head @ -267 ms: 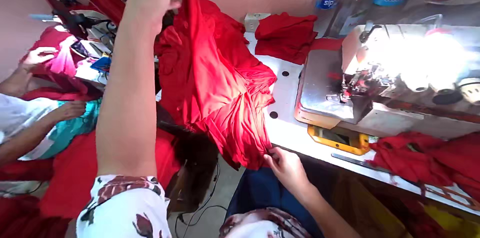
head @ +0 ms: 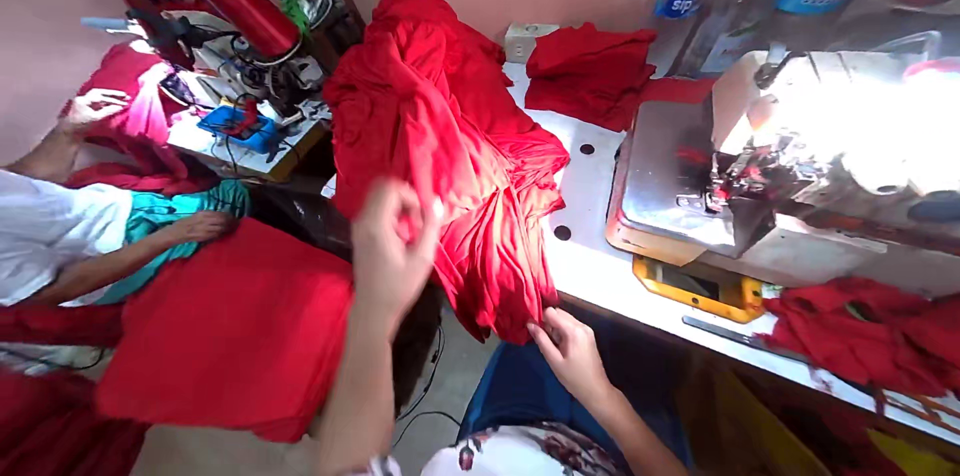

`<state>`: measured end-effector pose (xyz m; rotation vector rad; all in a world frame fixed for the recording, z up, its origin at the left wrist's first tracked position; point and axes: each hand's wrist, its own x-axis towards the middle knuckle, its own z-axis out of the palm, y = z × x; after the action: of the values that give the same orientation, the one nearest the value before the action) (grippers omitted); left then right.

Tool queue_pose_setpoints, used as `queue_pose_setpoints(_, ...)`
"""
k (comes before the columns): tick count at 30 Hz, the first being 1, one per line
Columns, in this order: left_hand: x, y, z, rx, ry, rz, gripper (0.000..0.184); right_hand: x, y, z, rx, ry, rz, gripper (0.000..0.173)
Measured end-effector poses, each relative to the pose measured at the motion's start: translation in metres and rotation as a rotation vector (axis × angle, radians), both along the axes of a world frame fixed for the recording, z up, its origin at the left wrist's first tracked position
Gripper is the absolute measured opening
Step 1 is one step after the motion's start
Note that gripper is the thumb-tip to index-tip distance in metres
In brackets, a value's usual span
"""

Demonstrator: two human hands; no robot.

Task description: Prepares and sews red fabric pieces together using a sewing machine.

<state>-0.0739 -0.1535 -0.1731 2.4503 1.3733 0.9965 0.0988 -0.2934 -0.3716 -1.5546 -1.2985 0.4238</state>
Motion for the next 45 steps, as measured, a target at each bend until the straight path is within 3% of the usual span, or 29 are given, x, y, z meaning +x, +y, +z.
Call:
queue_pose_setpoints(3, 0.002, -0.024, -0.06, -0.552, 0.329, 0.329, 0.063, 0.022, -0.019, 0.023, -0.001, 0.49, 0.3, 0.019)
queue_pose_setpoints(4, 0.004, -0.024, -0.076, -0.632, 0.369, 0.384, 0.066, 0.03, -0.026, 0.03, 0.032, 0.528, 0.355, 0.02)
queue_pose_setpoints(6, 0.003, -0.025, -0.1, -0.565, 0.31, 0.425, 0.053, 0.043, -0.034, 0.038, 0.04, 0.438, 0.328, 0.021)
queue_pose_setpoints(9, -0.012, -0.031, -0.126, -0.223, -0.059, 0.312, 0.027, 0.043, -0.038, 0.043, -0.018, 0.071, 0.038, 0.023)
queue_pose_setpoints(11, -0.014, -0.044, -0.121, -0.348, -0.552, 0.255, 0.027, 0.032, -0.033, 0.048, 0.089, -0.031, -0.027, 0.025)
queue_pose_setpoints(13, -0.002, -0.066, -0.098, -0.542, -1.045, 0.26, 0.03, 0.012, -0.02, 0.055, 0.147, 0.094, 0.081, 0.026)
queue_pose_setpoints(15, 0.008, -0.098, -0.077, -0.594, -1.175, 0.233, 0.035, -0.006, -0.001, 0.069, -0.002, 0.452, 0.316, 0.038)
queue_pose_setpoints(16, 0.011, -0.115, -0.072, -0.609, -1.15, 0.186, 0.034, -0.012, 0.01, 0.081, -0.117, 0.699, 0.42, 0.042)
queue_pose_setpoints(18, 0.017, -0.144, -0.071, -0.642, -1.027, 0.113, 0.032, -0.017, 0.029, 0.099, -0.247, 1.122, 0.453, 0.029)
queue_pose_setpoints(21, 0.011, -0.164, -0.094, -0.717, -0.75, -0.03, 0.028, -0.004, 0.027, 0.103, -0.313, 1.297, 0.403, 0.025)
queue_pose_setpoints(23, -0.005, -0.157, -0.109, -0.604, -0.509, -0.124, 0.029, 0.012, 0.008, 0.088, -0.33, 1.229, 0.488, 0.03)
queue_pose_setpoints(25, -0.018, -0.14, -0.119, -0.363, -0.358, -0.168, 0.033, 0.029, -0.019, 0.074, -0.291, 1.067, 0.54, 0.025)
queue_pose_setpoints(27, -0.016, -0.117, -0.114, -0.105, -0.29, -0.177, 0.043, 0.042, -0.047, 0.074, -0.225, 0.775, 0.529, 0.017)
queue_pose_setpoints(29, 0.004, -0.093, -0.096, 0.099, -0.21, -0.326, 0.047, 0.053, -0.07, 0.088, -0.146, 0.443, 0.516, 0.014)
queue_pose_setpoints(32, 0.048, -0.064, -0.067, 0.097, -0.02, -0.793, 0.06, 0.067, -0.092, 0.122, -0.042, 0.161, 0.494, 0.018)
queue_pose_setpoints(34, 0.073, -0.04, -0.053, -0.025, -0.024, -1.049, 0.038, 0.082, -0.102, 0.141, -0.02, 0.094, 0.448, 0.018)
queue_pose_setpoints(35, 0.08, -0.027, -0.042, -0.084, -0.017, -1.088, 0.03, 0.092, -0.105, 0.146, -0.014, 0.087, 0.407, 0.018)
queue_pose_setpoints(41, 0.112, 0.048, 0.018, -0.323, 0.218, -0.841, 0.015, 0.124, -0.081, 0.113, -0.012, 0.296, 0.145, 0.016)
queue_pose_setpoints(45, 0.161, 0.075, 0.004, -0.317, 0.385, -0.574, 0.019, 0.126, -0.043, 0.099, -0.161, 0.401, 0.14, 0.018)
